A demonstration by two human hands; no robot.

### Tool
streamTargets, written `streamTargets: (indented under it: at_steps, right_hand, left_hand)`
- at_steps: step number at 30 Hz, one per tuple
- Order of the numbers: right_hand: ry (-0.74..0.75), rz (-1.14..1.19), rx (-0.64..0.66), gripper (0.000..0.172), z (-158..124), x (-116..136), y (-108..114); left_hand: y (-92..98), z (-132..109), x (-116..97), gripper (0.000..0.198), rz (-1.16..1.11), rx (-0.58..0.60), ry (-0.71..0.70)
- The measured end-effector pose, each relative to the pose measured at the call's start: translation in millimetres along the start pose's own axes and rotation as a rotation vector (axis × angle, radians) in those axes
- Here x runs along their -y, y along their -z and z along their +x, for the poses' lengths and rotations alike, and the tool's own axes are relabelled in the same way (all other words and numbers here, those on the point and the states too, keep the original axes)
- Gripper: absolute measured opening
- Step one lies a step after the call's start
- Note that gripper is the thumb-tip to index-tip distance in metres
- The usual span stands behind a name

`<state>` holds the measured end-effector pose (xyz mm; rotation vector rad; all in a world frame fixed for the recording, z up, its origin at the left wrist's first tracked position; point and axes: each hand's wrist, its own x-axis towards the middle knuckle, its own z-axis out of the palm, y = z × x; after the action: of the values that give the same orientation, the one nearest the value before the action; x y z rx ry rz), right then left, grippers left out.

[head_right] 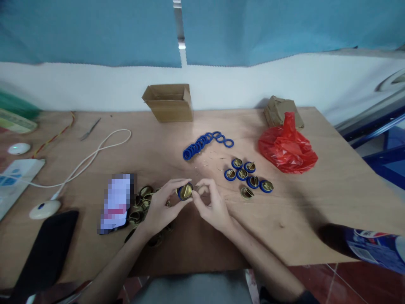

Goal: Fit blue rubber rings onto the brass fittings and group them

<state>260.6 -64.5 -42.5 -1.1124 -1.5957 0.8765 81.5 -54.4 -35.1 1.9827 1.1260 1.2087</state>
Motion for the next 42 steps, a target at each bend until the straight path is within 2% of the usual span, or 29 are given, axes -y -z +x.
streamTargets:
  at_steps: [3, 10, 14, 17, 20, 22, 26, 29, 32, 35, 39, 42]
  right_hand:
    - [-0.036, 0.033, -0.001, 0.013, 2, -1, 2]
    - [-0.010, 0.023, 0.035, 0.010, 3, 3, 5]
    - [-0.007, 0.004, 0.040, 0.011, 4, 4, 4]
    - [-0.063, 0.046, 0.060, 0.012, 5, 1, 3]
    - [-0.118, 0.101, 0.081, 0.007, 6, 1, 4]
    - [-0.076, 0.051, 0.065, 0.007, 6, 5, 7]
    - [0.150, -0.079, 0.081, 0.015, 7, 16, 13]
    - [0.142, -0.042, 0.146, 0.014, 8, 17, 17]
    - [0.011, 0.088, 0.179, 0.015, 10, 13, 20]
    - [-0.060, 0.192, 0.108, 0.017, 12, 10, 24]
    - [-0.073, 0.186, 0.060, 0.014, 11, 7, 22]
    - [-0.051, 0.096, 0.080, 0.017, 7, 5, 16]
  left_hand:
    - [-1.0, -1, -3, 0.047, -0.007, 0.014, 0.000]
    - [-1.6, -3, -5, 0.054, -0.064, 0.091, 0.022]
    - [-1.1, -3, -4, 0.051, -0.088, 0.105, 0.122]
    - [-2.3, -4, -4, 0.048, -0.145, 0.124, 0.214]
    - [-4.7, -4, -5, 0.053, -0.271, 0.076, 0.284]
    - [-6.1, -4, -5, 0.051, -0.347, 0.031, 0.320]
    - [-7.4, -4, -5, 0.043, -0.415, 0.019, 0.356]
    - [-6.7, -4, -4, 0.043, -0.431, 0.008, 0.350]
    - [-4.8, -2, -5, 0.043, -0.360, -0.015, 0.319]
    - [-3.0, 0, -7, 0.040, -0.155, -0.048, 0.225]
    - [-3.2, 1, -8, 0.033, 0.146, -0.042, 0.110]
    - [-4.5, -2, -5, 0.033, 0.191, 0.021, 0.083]
